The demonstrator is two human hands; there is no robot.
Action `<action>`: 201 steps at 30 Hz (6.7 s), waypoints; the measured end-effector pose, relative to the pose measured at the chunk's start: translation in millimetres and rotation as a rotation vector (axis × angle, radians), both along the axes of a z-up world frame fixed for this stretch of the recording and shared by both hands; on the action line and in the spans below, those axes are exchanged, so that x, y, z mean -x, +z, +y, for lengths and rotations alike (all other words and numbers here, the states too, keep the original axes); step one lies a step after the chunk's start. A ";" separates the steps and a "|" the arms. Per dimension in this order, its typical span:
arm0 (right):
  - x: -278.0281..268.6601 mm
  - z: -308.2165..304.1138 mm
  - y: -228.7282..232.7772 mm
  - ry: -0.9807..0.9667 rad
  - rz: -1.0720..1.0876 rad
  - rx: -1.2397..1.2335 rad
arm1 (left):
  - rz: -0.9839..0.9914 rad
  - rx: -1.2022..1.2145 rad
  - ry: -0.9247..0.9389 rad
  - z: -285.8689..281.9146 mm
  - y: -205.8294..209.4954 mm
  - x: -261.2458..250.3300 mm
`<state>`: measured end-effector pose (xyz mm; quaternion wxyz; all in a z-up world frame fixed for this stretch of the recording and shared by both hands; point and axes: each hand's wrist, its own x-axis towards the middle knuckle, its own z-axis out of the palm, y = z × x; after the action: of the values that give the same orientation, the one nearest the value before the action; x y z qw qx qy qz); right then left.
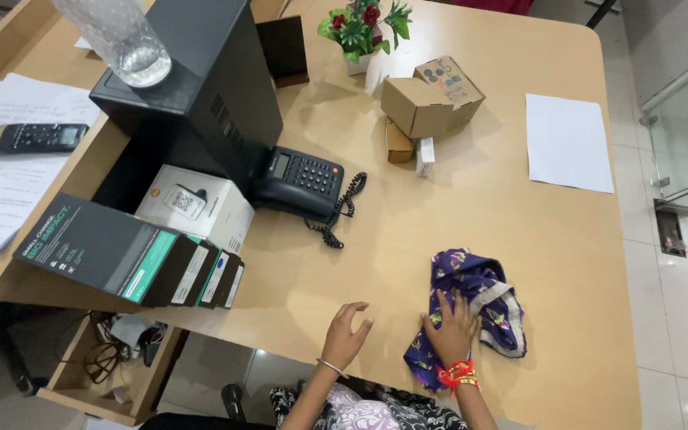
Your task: The person arranges boxes on a desk, handles printed papers, opens a desk drawer to check items inside, moves an office chair, and wipes down a telephone using a cloth.
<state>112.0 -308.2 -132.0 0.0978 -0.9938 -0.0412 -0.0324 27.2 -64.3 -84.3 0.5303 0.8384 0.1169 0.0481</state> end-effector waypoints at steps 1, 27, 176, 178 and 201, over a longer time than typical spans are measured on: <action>0.5 8.7 -0.2 -0.007 -0.005 -0.008 | -0.005 -0.008 -0.007 2.4 -2.3 -7.9; -147.5 68.3 -28.3 0.035 -0.162 -0.162 | 0.192 1.001 0.047 44.6 -118.7 -489.6; -99.0 48.8 -70.7 -0.301 -0.169 -1.250 | -0.328 0.361 0.132 -14.9 -7.2 -80.6; -97.6 44.9 -69.3 -0.304 -0.236 -1.214 | -0.317 0.415 0.025 -13.9 8.9 -69.4; -112.1 29.4 -77.2 -0.098 0.027 -1.362 | -0.510 -0.816 -0.649 21.2 99.5 -124.4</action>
<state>224.1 -278.8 -209.2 0.7002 -0.7118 0.0345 -0.0432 151.6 -43.1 15.2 0.1631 0.9297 -0.3057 0.1248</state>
